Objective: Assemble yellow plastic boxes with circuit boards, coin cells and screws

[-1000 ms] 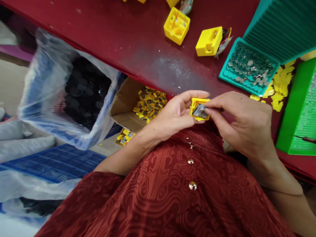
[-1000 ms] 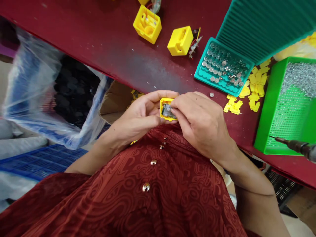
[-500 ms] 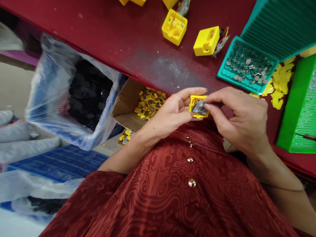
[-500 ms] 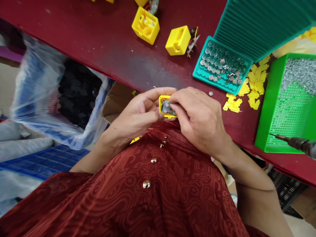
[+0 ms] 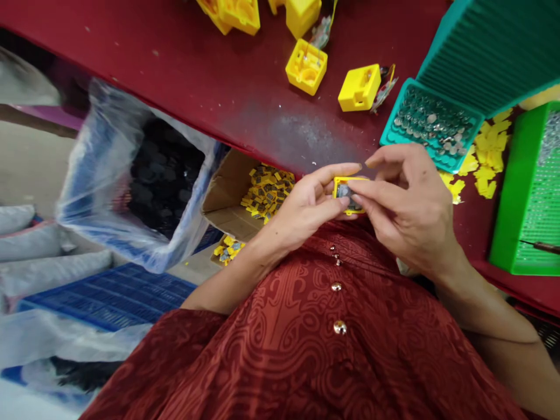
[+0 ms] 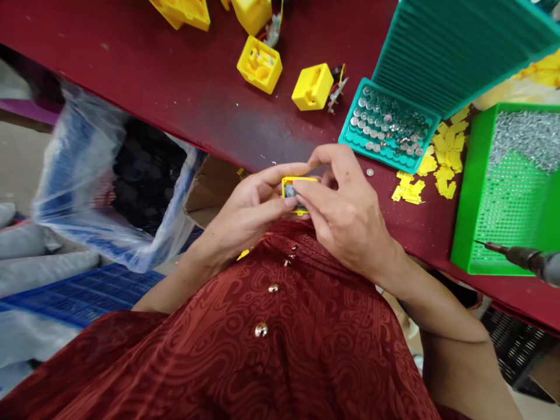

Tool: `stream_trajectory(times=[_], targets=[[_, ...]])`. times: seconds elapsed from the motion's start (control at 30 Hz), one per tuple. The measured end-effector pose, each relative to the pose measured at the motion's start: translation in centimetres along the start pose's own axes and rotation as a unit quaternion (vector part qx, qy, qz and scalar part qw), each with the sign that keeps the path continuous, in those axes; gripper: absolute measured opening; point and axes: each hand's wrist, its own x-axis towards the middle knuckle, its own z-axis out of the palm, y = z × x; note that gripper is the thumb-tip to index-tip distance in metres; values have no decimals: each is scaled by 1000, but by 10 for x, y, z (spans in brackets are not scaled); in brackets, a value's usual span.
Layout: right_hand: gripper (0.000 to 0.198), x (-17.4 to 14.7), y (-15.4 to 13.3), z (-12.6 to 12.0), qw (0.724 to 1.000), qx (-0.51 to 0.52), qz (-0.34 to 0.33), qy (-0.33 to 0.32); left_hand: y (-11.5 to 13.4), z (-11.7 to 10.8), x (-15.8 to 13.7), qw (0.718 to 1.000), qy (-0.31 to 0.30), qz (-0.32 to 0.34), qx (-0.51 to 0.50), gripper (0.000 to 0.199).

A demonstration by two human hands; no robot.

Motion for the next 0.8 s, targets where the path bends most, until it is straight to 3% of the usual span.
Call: stream_trajectory(times=[0.13,0.33,0.57,0.7,0.8], targets=[[22,-2,4,2,1000,8,12,22,-2,0,1,1000,5,3,-16,43],[10,-5,6,2,999,-25,-5,38,-3,1,3,999,25,19,-5,45],[13,-19,9,17,990,-118,-12,75,-11,6,16,998,23,17,58,46],[11,-29,17,5,991,-76,33,106,-14,9,30,999,14,-9,30,49],[15,-40,23,-14,975,-74,100,186,-11,11,35,999,15,-22,34,51]])
